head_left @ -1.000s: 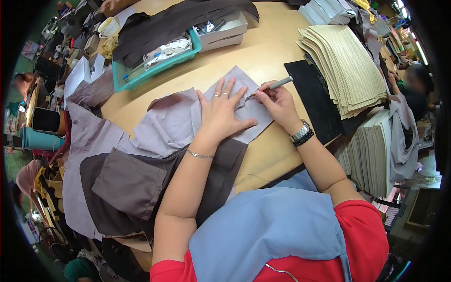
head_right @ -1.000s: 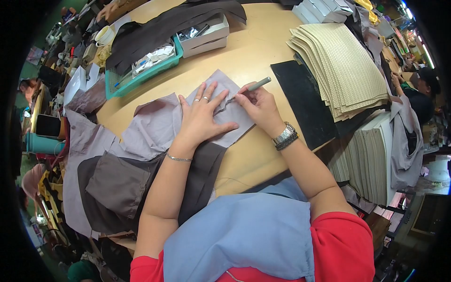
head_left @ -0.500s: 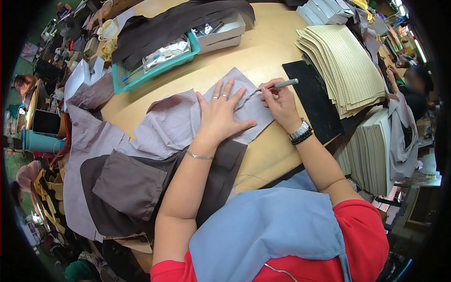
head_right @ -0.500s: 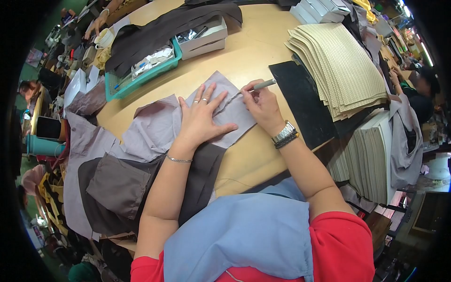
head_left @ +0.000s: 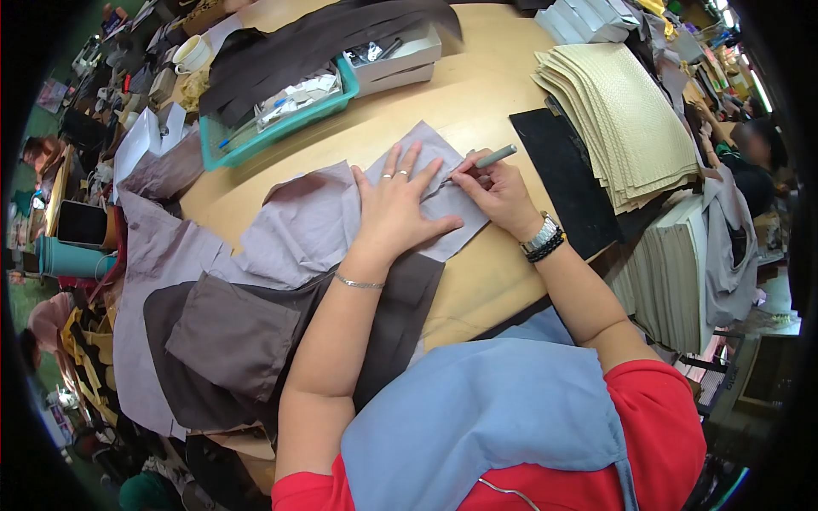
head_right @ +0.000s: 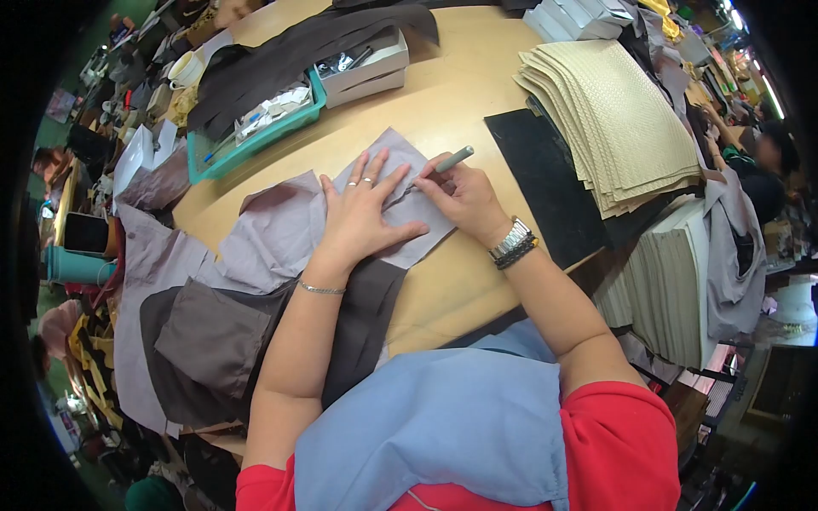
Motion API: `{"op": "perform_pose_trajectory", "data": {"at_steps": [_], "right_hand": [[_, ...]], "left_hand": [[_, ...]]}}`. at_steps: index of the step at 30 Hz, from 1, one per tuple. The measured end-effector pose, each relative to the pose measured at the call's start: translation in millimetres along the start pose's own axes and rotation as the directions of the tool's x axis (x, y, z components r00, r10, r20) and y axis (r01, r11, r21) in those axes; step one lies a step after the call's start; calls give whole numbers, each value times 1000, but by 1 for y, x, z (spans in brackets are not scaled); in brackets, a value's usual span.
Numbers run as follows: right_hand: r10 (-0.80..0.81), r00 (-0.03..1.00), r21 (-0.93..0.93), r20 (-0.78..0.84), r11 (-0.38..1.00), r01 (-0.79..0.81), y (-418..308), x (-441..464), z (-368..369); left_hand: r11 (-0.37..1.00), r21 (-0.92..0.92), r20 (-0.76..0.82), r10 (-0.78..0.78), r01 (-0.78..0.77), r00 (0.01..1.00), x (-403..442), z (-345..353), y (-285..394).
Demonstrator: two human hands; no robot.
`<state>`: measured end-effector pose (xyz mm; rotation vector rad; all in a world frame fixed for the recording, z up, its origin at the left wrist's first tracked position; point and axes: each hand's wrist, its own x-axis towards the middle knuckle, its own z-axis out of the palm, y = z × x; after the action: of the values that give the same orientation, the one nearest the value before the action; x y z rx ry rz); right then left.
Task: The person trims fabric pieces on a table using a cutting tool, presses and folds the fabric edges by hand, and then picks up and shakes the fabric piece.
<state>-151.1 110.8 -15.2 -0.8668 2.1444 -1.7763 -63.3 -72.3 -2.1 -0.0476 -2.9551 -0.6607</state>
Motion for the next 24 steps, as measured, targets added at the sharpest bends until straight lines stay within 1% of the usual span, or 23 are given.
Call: {"op": "perform_pose_trajectory", "data": {"at_steps": [2, 5, 8, 11, 14, 17, 20, 23, 24], "right_hand": [[1, 1000, 50, -17, 999, 0, -2, 0, 3], [36, 997, -49, 65, 998, -33, -4, 1, 2], [71, 997, 61, 34, 995, -73, 0, 1, 7], [209, 976, 149, 59, 965, -216, -4, 2, 6], [237, 965, 182, 116, 950, -255, -9, 0, 8], [233, 960, 136, 156, 957, -255, -10, -4, 17], [282, 946, 177, 162, 935, -308, -17, -4, 14], [394, 918, 330, 55, 860, -389, -26, -10, 13], [408, 912, 374, 32, 841, -390, -25, -12, 11]], "left_hand": [[1000, -3, -6, 3, -4, 1000, -1, -1, 1], [1000, -20, -7, 9, -9, 1000, -1, 0, -1], [1000, -4, -3, 6, -6, 1000, -1, 2, -2], [1000, -10, -4, 7, -7, 1000, -1, 1, -1], [1000, -11, -9, 14, -14, 1000, -1, 2, -3], [1000, -5, -13, 15, -15, 1000, -1, 2, -2], [1000, -19, -19, 15, -15, 1000, -2, 3, -4], [997, -72, 9, 18, -17, 1000, 0, 0, -4], [995, -104, 34, 10, -6, 999, 0, -2, -8]]}}
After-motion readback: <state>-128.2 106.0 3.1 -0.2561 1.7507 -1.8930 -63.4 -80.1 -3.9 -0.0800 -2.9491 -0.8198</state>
